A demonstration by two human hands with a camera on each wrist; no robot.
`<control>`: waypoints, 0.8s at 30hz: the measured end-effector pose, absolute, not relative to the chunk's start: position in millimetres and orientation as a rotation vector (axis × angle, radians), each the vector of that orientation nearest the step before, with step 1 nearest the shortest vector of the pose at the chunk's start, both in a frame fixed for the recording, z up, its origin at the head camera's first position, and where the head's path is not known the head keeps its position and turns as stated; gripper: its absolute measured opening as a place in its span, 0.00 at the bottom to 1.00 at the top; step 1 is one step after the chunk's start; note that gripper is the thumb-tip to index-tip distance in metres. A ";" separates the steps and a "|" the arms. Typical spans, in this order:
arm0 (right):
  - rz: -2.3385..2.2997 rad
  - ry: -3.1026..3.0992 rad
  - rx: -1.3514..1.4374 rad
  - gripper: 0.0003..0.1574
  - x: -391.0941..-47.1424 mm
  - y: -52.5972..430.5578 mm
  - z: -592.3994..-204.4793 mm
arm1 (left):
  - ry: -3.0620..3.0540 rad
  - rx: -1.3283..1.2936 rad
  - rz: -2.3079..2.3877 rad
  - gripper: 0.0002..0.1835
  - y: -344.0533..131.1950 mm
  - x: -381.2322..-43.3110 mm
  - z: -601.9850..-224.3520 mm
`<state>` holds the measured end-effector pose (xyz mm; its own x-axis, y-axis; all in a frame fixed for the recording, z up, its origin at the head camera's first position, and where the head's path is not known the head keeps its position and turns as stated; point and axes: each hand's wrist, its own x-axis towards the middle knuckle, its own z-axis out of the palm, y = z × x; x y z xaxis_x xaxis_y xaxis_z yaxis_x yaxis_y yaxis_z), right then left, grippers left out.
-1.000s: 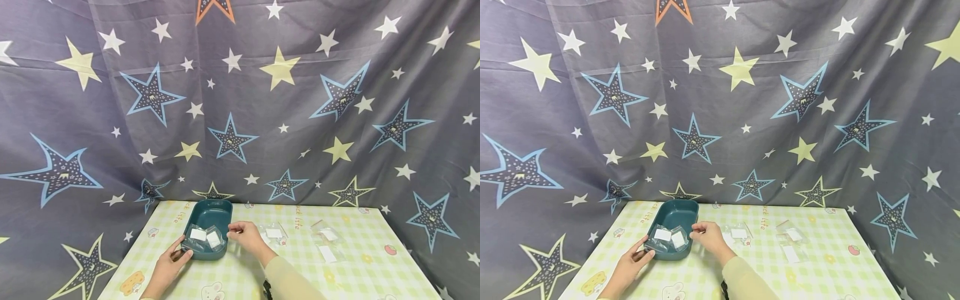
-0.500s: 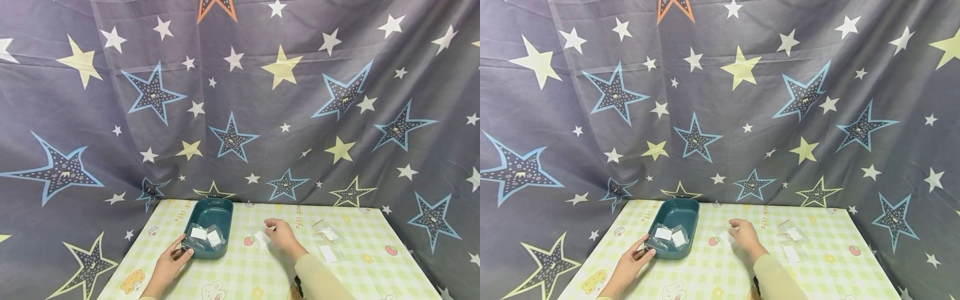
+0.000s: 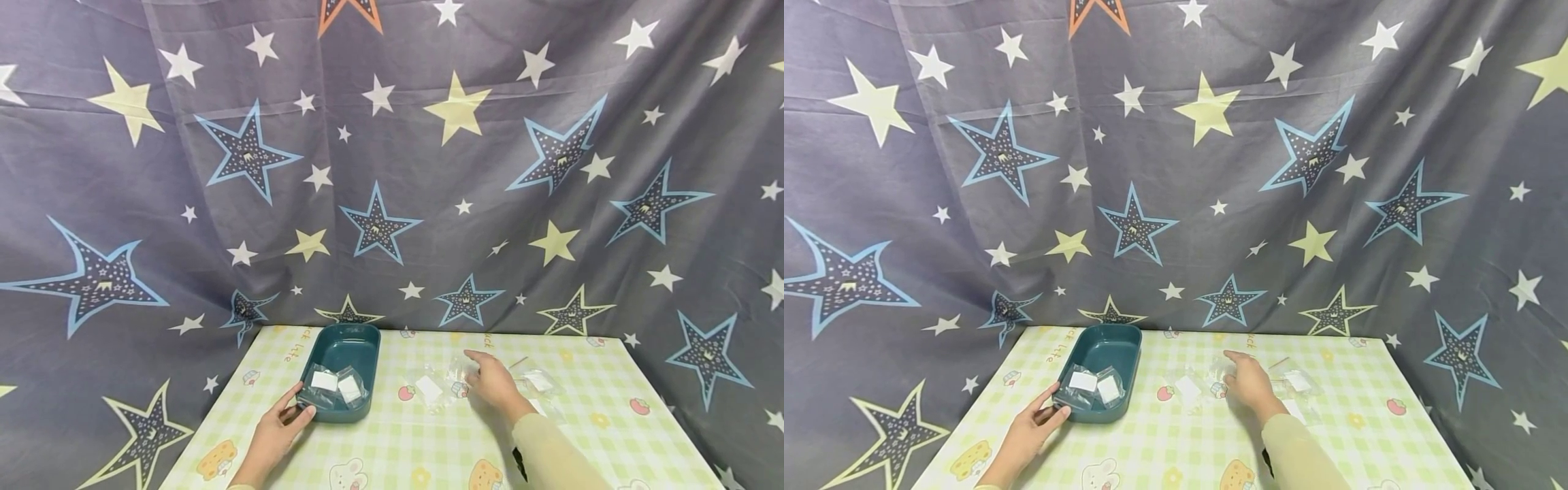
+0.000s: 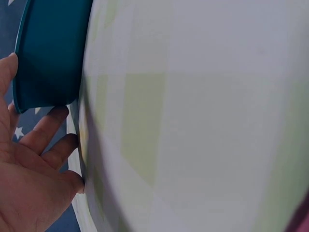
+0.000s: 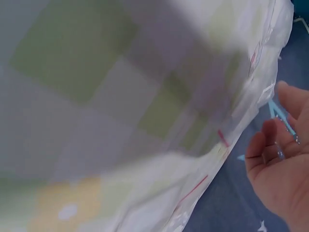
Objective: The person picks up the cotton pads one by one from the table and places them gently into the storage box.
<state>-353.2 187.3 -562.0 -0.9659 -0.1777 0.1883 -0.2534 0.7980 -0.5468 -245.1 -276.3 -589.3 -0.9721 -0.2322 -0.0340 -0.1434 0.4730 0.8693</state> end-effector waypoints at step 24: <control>0.764 -3.051 0.376 0.37 -359.7 214.4 -559.9 | -2.637 0.360 -1.490 0.46 -278.2 -245.5 -590.3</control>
